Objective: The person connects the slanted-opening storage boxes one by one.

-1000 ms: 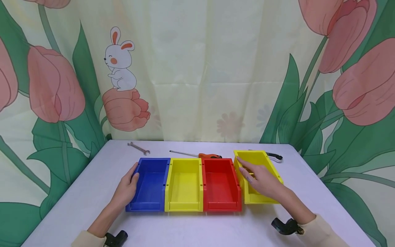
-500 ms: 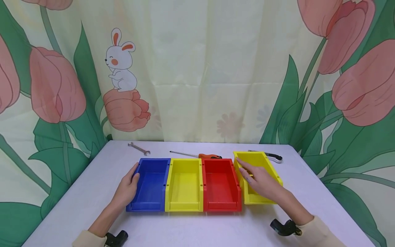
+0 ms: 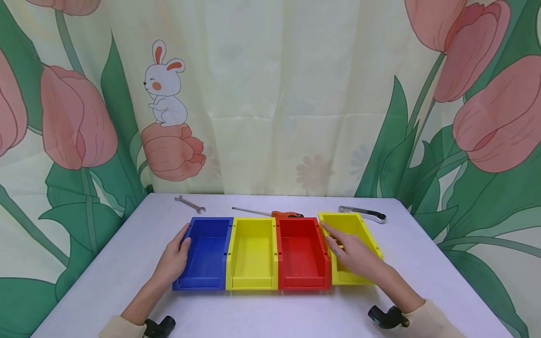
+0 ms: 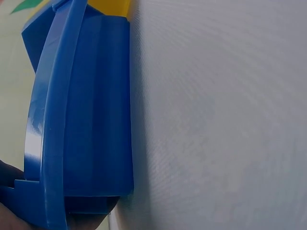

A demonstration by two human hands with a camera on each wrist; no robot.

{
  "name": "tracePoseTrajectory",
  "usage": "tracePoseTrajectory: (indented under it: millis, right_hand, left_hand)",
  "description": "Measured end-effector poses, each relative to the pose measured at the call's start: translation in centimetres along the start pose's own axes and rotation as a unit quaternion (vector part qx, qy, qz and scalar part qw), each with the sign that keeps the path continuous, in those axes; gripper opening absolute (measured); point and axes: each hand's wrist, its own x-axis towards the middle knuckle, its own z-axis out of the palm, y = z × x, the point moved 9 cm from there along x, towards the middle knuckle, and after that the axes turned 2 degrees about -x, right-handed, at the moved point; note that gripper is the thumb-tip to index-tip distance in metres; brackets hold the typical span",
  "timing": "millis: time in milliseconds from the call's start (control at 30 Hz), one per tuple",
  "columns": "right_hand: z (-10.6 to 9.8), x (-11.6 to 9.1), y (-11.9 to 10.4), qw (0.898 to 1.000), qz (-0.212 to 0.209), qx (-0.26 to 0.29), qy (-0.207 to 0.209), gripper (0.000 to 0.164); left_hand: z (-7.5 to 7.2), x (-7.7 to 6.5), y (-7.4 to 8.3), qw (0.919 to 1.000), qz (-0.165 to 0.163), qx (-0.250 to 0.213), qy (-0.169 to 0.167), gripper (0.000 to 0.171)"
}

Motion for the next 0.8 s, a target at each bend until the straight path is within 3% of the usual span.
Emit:
tracePoseTrajectory:
  millis: [800]
  right_hand:
    - [2.2, -0.4, 1.2, 0.998, 0.019, 0.053, 0.001, 0.060]
  left_hand:
    - [0.2, 0.4, 0.1, 1.0000, -0.008, -0.001, 0.006, 0.058]
